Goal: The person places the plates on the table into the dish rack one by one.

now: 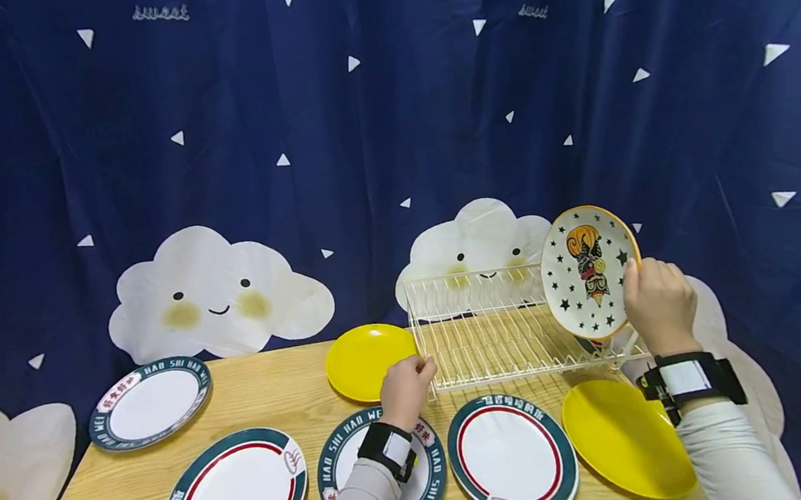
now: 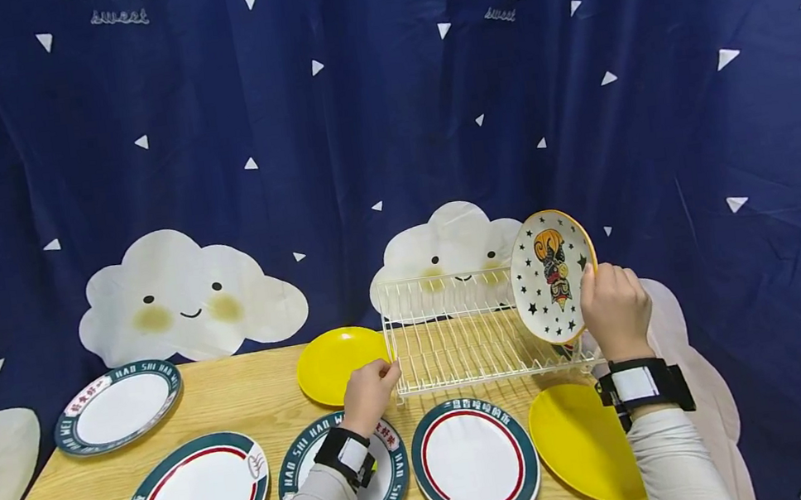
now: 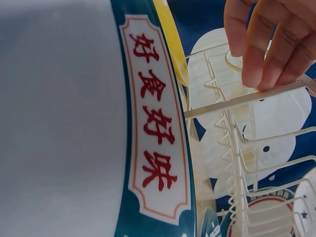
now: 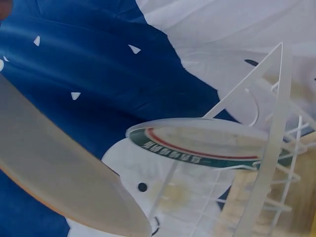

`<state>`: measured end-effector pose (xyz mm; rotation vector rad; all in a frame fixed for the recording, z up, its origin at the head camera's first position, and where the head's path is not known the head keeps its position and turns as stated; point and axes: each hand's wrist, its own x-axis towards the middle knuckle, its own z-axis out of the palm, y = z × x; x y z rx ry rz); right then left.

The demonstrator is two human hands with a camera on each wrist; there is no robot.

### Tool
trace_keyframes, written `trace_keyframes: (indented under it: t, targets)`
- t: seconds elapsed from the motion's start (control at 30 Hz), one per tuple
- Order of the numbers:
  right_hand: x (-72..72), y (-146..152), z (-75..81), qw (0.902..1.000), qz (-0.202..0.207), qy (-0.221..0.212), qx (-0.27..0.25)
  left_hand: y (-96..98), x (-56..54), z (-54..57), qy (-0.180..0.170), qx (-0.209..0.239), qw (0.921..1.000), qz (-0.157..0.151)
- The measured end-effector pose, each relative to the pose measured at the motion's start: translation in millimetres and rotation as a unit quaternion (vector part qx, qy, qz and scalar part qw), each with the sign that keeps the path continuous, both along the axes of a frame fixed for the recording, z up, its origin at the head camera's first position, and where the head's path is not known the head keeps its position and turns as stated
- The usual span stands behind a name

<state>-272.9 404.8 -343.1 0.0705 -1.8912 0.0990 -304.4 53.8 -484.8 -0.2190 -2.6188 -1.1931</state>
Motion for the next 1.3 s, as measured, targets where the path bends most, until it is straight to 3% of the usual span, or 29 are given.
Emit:
trace_keyframes:
  t: [0.17,0.33,0.47,0.63,1.03,1.3]
  targets:
    - [-15.5,6.1,-4.0,0.9986,-0.016,-0.009,0.05,-0.1,-0.3,-0.5,0.007,0.003,1.0,0.004]
    - [-27.1,13.2,-13.7,0.9905,-0.027,-0.032,0.131,1.1,0.4,-4.8,0.016,0.0,0.9999,0.006]
    - [-34.0,16.4,-24.9,0.9862,-0.014,-0.021,0.164,1.4,1.7,-6.2,0.014,-0.002,0.9999,0.008]
    - [-41.2,18.0,-35.9,0.9842,0.004,0.0,0.177,1.8,1.6,-5.6,0.02,-0.007,0.9997,0.01]
    - [-50.9,20.6,-69.7,0.9853,0.008,-0.023,0.169,1.4,1.0,-5.9,0.017,-0.012,0.9997,0.014]
    - [-59.1,17.3,-82.6,0.9879,-0.001,-0.041,0.15,2.5,1.5,-5.9,0.017,-0.009,0.9997,0.017]
